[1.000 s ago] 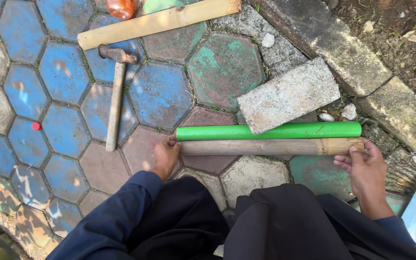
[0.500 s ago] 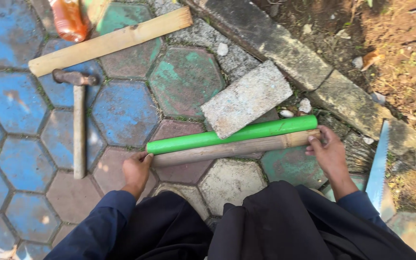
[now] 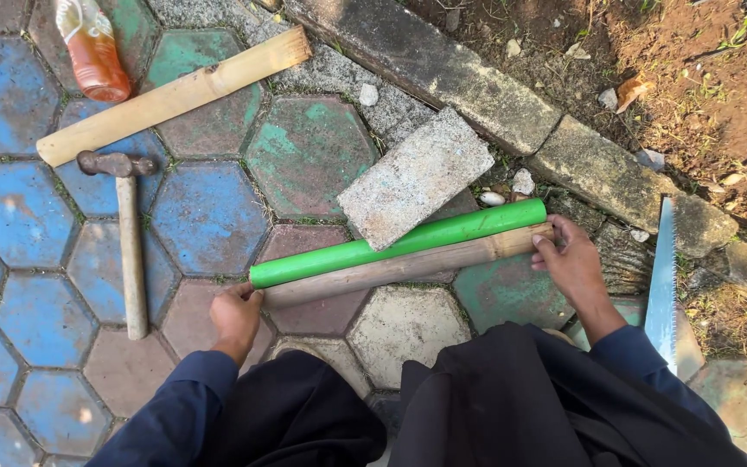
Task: The recorder uses a hand saw to cut through a bamboo pole supported by a brick in a garden setting.
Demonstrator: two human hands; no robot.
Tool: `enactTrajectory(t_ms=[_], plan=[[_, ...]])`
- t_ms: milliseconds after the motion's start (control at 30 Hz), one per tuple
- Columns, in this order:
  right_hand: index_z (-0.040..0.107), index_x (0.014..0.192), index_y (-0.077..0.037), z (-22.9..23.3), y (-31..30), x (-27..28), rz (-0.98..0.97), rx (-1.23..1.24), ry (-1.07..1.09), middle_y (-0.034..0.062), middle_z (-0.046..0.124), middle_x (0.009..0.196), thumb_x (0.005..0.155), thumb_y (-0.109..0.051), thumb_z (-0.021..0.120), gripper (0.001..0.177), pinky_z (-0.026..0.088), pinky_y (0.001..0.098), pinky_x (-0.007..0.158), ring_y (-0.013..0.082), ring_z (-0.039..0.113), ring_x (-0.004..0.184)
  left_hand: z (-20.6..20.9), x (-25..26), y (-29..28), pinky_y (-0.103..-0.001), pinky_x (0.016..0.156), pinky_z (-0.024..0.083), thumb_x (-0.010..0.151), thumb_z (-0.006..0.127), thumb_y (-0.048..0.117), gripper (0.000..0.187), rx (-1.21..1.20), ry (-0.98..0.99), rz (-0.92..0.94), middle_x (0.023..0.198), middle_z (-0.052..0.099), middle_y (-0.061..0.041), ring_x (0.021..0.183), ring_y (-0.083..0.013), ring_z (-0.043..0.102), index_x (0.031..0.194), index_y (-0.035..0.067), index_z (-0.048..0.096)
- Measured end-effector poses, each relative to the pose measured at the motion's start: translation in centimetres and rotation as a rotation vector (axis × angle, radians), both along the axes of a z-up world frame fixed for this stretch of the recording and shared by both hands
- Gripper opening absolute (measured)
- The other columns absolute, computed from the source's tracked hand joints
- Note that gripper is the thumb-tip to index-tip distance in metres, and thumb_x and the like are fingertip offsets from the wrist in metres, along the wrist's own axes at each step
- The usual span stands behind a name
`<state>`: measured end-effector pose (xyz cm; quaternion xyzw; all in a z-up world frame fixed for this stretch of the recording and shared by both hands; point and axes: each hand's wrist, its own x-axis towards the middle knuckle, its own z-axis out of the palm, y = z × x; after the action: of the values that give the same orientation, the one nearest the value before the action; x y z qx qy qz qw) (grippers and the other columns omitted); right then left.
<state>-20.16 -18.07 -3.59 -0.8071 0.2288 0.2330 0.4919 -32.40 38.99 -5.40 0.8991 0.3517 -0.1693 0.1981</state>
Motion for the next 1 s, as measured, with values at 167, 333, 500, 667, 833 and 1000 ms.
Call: enactTrajectory(t_ms=[167,333,500,667,833,1000], plan=[[0.048,0.144,0.007,-0.7,-0.2,-0.2,-0.001,-0.010,-0.013,0.0190,0.067,0.118,0.097,-0.011,0.065,0.052,0.063,0.0314,0.062,0.0192,0.073,0.076,-0.3,-0.2,0.1,-0.043,0.079,0.056,0.084,0.078,0.027,0.032,0.022,0.016,-0.019,0.088,0.077,-0.014,0.080,-0.0309,0.075,0.110,0.009,0.080],[0.049,0.143,0.006,-0.4,0.0,-0.1,0.013,-0.057,-0.024,0.0219,0.064,0.122,0.097,-0.011,0.065,0.052,0.064,0.0311,0.062,0.0197,0.073,0.076,0.5,0.3,-0.5,-0.041,0.081,0.057,0.085,0.079,0.026,0.032,-0.002,0.028,-0.004,0.091,0.078,-0.013,0.082,-0.0285,0.075,0.112,0.008,0.080],[0.043,0.148,0.005,0.5,0.6,0.0,0.014,-0.117,-0.010,0.0240,0.060,0.129,0.097,-0.012,0.065,0.058,0.064,0.0314,0.062,0.0211,0.073,0.075,2.7,1.4,-2.1,-0.039,0.080,0.056,0.078,0.085,0.021,0.053,-0.076,-0.005,0.126,0.096,0.075,-0.011,0.085,-0.0241,0.072,0.122,0.000,0.065],[0.043,0.144,0.008,0.0,-1.0,-1.4,-0.053,-0.065,-0.078,0.0214,0.059,0.125,0.096,-0.011,0.066,0.057,0.063,0.0309,0.063,0.0186,0.071,0.078,3.8,0.9,-3.6,-0.039,0.079,0.055,0.075,0.088,0.020,0.054,-0.114,-0.053,0.194,0.096,0.069,-0.014,0.086,-0.0244,0.067,0.114,-0.003,0.059],[0.048,0.139,0.007,4.5,-3.4,-0.5,-0.150,-0.047,-0.142,0.0156,0.063,0.115,0.096,-0.009,0.067,0.050,0.061,0.0312,0.064,0.0185,0.070,0.077,8.4,1.3,-7.1,-0.038,0.081,0.054,0.078,0.087,0.020,0.048,-0.106,-0.112,0.137,0.094,0.069,-0.014,0.085,-0.0237,0.067,0.111,-0.003,0.061],[0.046,0.138,0.009,7.6,-7.9,3.6,-0.261,-0.032,-0.461,0.0171,0.061,0.121,0.101,-0.004,0.064,0.043,0.062,0.0285,0.068,0.0159,0.071,0.082,9.4,7.6,-10.6,-0.031,0.076,0.057,0.085,0.079,0.014,0.037,-0.318,-0.342,-0.016,0.097,0.073,-0.011,0.083,-0.0155,0.070,0.115,-0.002,0.067]])
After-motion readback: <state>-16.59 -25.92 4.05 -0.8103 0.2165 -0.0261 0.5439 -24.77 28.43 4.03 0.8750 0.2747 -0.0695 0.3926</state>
